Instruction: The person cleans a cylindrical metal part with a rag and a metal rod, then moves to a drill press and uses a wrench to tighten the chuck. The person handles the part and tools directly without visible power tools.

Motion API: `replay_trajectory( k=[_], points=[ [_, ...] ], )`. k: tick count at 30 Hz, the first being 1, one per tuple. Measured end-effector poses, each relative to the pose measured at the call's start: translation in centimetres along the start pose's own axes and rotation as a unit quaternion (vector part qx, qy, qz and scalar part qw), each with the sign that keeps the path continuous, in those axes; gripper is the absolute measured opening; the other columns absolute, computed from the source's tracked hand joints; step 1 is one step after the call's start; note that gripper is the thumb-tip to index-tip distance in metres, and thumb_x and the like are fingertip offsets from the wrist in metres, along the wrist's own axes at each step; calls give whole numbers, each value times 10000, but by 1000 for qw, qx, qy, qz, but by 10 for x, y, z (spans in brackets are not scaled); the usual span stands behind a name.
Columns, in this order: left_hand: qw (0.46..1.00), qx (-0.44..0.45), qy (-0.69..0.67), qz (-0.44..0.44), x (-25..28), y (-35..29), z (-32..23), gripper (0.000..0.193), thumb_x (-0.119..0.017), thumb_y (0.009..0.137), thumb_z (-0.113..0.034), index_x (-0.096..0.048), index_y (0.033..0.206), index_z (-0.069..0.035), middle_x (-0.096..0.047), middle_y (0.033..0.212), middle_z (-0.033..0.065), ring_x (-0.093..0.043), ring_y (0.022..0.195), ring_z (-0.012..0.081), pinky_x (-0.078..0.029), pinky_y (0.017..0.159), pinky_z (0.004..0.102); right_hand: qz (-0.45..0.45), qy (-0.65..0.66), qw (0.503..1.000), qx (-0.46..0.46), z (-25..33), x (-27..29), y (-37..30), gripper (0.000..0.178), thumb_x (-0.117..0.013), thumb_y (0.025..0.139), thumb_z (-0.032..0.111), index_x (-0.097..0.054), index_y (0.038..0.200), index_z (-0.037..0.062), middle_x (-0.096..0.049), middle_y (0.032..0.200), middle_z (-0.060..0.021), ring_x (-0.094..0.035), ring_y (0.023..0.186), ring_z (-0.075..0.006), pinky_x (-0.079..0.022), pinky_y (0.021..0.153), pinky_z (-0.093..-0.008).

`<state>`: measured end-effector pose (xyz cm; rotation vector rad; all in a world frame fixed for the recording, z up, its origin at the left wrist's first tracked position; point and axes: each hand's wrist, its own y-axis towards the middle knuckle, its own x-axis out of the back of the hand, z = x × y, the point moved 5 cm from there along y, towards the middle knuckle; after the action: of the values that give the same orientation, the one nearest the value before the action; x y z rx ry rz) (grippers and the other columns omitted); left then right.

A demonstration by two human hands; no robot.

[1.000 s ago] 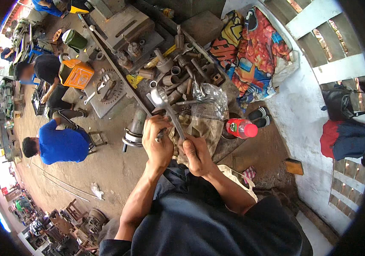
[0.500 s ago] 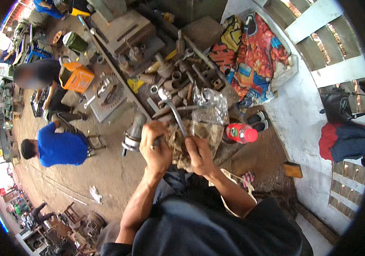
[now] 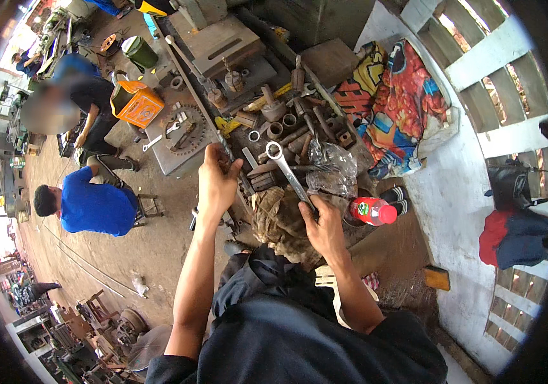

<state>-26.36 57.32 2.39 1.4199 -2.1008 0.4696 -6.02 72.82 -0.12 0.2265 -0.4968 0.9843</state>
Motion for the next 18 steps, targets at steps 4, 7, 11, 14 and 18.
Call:
replay_trajectory(
  k=[4, 7, 11, 14, 18],
  points=[
    [997, 48, -23, 48, -6, 29, 17, 485, -771, 848, -190, -546, 1205, 50, -679, 915, 160, -645, 830, 238, -509, 765, 359, 18, -22, 1000, 2, 1, 3, -2, 252, -646, 941, 197, -608, 957, -52, -637, 907, -255, -603, 879, -467, -478, 762, -476],
    [998, 65, -5, 25, -11, 45, 33, 500, -777, 842, -194, -551, 1205, 66, -689, 925, 179, -655, 839, 241, -517, 766, 362, 16, -30, 999, 22, 0, 3, -4, 243, -655, 930, 184, -607, 932, -54, -619, 910, -234, -590, 867, -453, -467, 750, -464],
    [997, 64, 39, 12, -24, 54, 42, 528, -809, 799, -223, -568, 1170, 66, -699, 862, 199, -688, 771, 308, -531, 704, 396, 12, -33, 999, 34, -5, 1, -4, 238, -679, 911, 167, -617, 927, -62, -626, 875, -219, -602, 816, -426, -463, 725, -434],
    [989, 12, 147, -2, -28, 58, 30, 551, -777, 788, -151, -461, 1199, 34, -682, 851, 258, -683, 808, 422, -536, 704, 484, -7, -23, 999, 29, -9, 3, -3, 252, -686, 911, 181, -632, 934, -63, -641, 877, -210, -620, 814, -404, -468, 729, -431],
    [967, 50, 244, 51, -32, 63, 18, 803, -763, 740, -116, -302, 1370, 76, -685, 863, 284, -692, 827, 432, -573, 709, 473, 4, -27, 999, 28, -8, 6, -3, 269, -691, 912, 198, -645, 950, -64, -657, 899, -213, -631, 834, -404, -479, 741, -424]
  ],
)
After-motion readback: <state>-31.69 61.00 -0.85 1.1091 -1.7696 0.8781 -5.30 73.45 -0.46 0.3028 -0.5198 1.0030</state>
